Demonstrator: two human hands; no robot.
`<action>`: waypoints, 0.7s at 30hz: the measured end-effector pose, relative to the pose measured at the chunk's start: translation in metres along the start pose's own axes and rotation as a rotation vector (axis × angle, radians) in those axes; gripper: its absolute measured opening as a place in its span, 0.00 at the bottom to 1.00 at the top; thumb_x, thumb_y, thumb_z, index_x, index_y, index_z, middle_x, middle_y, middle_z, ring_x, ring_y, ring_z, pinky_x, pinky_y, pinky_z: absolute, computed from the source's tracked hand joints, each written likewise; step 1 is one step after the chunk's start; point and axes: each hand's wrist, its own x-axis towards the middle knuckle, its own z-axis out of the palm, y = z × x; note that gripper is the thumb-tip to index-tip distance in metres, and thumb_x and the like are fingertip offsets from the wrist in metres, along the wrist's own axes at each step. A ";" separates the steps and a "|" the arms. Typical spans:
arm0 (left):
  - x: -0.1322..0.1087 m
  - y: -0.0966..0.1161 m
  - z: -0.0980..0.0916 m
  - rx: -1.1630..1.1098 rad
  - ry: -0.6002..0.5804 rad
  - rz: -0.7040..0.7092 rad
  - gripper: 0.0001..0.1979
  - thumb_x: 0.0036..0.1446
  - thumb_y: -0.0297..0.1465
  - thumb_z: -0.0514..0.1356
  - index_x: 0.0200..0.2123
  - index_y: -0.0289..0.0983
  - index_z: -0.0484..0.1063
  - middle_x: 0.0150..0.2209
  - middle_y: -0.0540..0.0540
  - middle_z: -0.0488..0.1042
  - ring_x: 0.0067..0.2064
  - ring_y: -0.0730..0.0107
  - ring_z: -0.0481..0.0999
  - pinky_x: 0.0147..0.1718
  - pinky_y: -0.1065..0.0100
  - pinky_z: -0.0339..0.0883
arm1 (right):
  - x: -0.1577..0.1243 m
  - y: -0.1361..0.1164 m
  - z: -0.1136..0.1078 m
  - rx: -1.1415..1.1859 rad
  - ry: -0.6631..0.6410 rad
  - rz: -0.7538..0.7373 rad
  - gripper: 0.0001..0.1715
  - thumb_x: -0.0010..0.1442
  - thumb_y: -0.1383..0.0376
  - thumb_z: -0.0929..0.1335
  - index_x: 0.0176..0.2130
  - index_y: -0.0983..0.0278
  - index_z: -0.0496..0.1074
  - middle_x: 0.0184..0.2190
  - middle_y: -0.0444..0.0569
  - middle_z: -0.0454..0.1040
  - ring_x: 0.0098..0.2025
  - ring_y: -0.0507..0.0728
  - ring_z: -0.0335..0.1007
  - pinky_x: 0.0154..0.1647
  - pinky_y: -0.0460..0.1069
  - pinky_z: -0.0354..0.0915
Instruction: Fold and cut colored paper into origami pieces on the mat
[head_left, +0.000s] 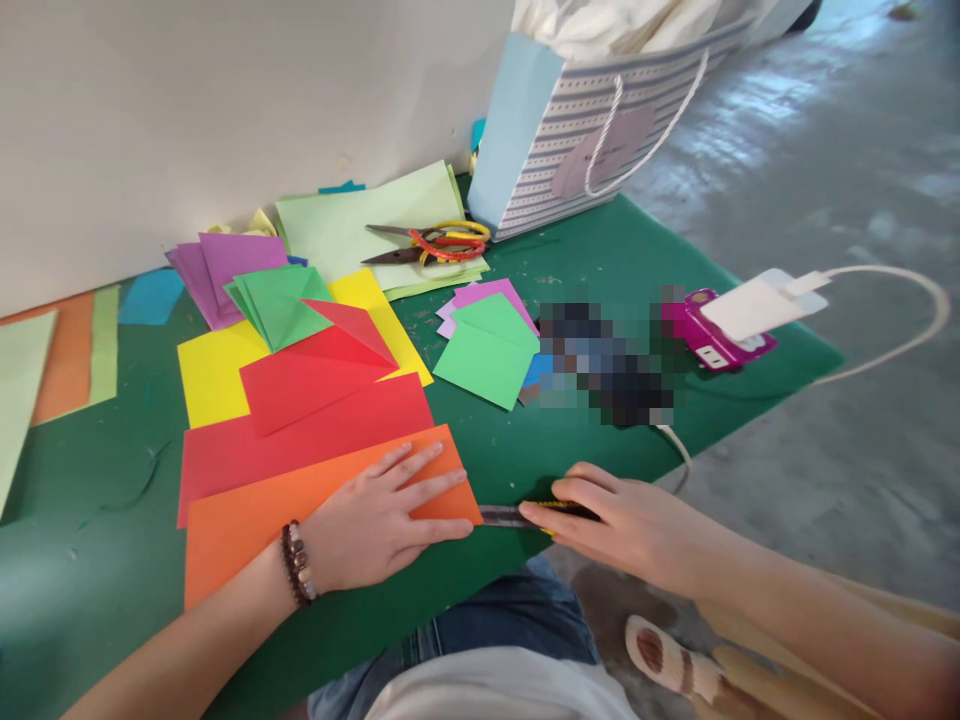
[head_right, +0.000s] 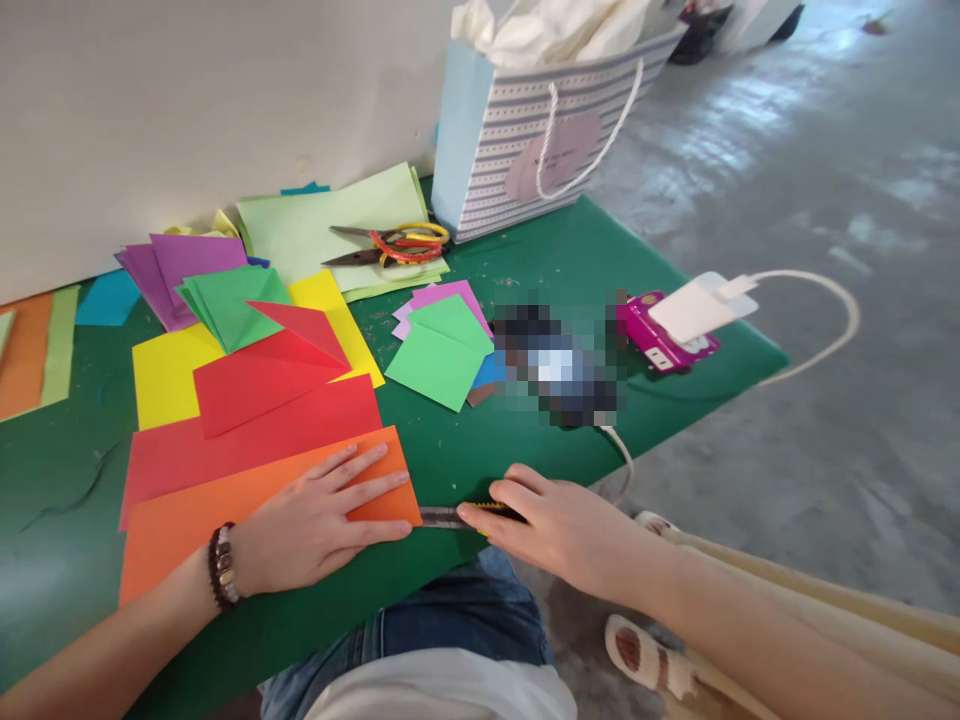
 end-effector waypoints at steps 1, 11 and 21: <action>0.000 0.000 0.000 0.001 -0.001 0.001 0.22 0.65 0.30 0.52 0.60 0.53 0.62 0.68 0.53 0.51 0.69 0.52 0.44 0.64 0.47 0.45 | 0.002 -0.001 0.001 -0.001 -0.004 -0.001 0.23 0.65 0.68 0.62 0.59 0.61 0.63 0.37 0.50 0.67 0.40 0.55 0.64 0.32 0.47 0.69; 0.000 0.000 0.001 0.006 -0.008 0.006 0.23 0.65 0.30 0.52 0.61 0.53 0.61 0.68 0.52 0.51 0.69 0.51 0.45 0.64 0.47 0.45 | 0.010 -0.008 -0.002 0.009 -0.016 -0.008 0.20 0.66 0.67 0.61 0.57 0.63 0.65 0.36 0.50 0.68 0.39 0.56 0.64 0.29 0.46 0.67; 0.006 0.004 0.004 0.031 0.022 -0.011 0.23 0.65 0.30 0.52 0.61 0.51 0.61 0.68 0.50 0.51 0.69 0.51 0.46 0.63 0.46 0.47 | 0.000 0.001 -0.005 -0.032 0.108 0.012 0.18 0.65 0.67 0.62 0.53 0.62 0.69 0.34 0.49 0.68 0.37 0.53 0.64 0.31 0.45 0.67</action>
